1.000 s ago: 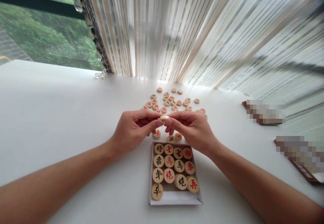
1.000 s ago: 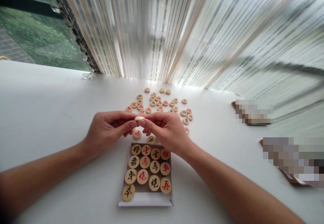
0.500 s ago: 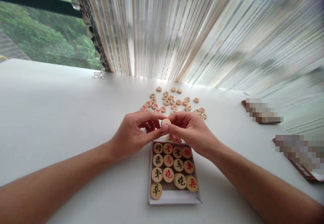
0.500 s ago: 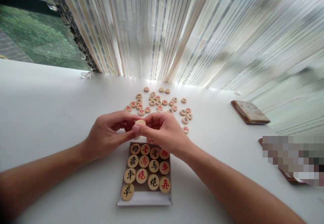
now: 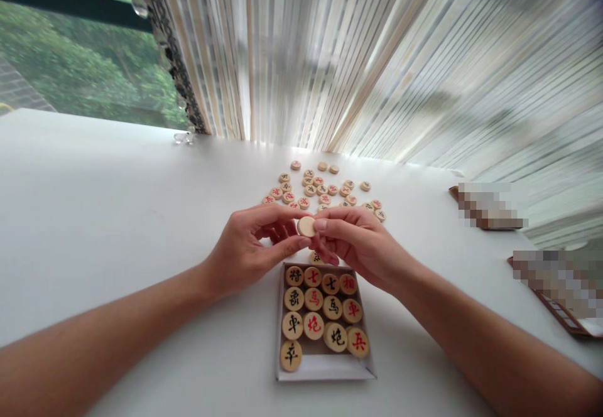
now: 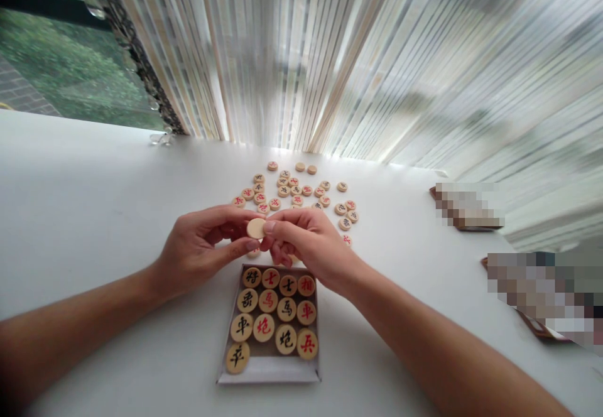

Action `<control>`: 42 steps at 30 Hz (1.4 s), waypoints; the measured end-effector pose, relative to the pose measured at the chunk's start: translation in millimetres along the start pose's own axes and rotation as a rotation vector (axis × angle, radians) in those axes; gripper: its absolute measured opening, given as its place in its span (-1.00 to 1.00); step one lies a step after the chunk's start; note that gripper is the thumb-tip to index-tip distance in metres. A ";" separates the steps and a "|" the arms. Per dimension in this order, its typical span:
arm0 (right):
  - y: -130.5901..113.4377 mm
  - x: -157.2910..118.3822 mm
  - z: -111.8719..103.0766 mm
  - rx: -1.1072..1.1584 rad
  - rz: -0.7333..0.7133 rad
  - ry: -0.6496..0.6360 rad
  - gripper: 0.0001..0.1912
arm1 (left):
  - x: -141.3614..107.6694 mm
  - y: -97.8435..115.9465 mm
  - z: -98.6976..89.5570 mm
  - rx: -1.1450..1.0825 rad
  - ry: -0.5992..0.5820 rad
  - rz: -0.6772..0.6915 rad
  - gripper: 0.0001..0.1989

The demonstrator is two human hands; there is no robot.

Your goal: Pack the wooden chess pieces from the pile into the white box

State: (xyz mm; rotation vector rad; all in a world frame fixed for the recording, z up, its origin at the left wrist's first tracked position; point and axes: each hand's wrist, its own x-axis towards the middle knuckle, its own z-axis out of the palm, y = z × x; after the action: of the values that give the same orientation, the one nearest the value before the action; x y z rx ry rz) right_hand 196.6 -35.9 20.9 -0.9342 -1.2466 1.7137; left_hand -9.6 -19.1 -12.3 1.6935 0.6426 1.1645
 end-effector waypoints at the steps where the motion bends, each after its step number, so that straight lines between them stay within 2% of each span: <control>1: -0.2 0.2 0.0 0.006 0.002 -0.002 -0.74 | 0.0 0.0 0.1 -0.013 0.011 -0.006 -0.70; 4: 1.3 0.4 -0.3 -0.007 0.003 -0.010 -0.79 | -0.1 0.4 0.4 -0.002 0.031 -0.006 -0.69; 7: 4.4 0.1 0.3 -0.034 -0.001 -0.002 -0.74 | -0.3 1.4 0.3 0.075 0.039 0.024 -0.71; 12: 6.1 -0.9 5.1 -0.112 0.007 0.065 -0.59 | 0.0 3.5 -0.4 0.264 0.025 0.170 -0.80; 16: 4.7 -1.9 5.0 -0.205 -0.040 0.078 -0.58 | 0.0 4.0 -0.6 0.321 0.018 0.236 -0.80; 22: 2.2 -3.4 -0.3 -0.349 -0.138 0.044 -0.60 | -0.4 4.1 -0.9 0.280 0.015 0.218 -0.80; 37: 3.7 -1.2 -4.3 -0.212 -0.154 -0.055 -0.60 | -1.4 4.2 0.8 0.132 0.040 0.070 -0.74; 42: -3.8 -1.6 0.4 -0.246 -0.141 -0.062 -0.64 | -1.5 1.8 0.4 0.110 0.080 0.043 -0.71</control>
State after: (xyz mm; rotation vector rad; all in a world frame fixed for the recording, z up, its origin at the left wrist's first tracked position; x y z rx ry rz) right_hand 197.5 -36.8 24.9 -0.9156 -1.5532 1.5123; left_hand -10.0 -21.2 -11.4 1.7677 0.7349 1.2525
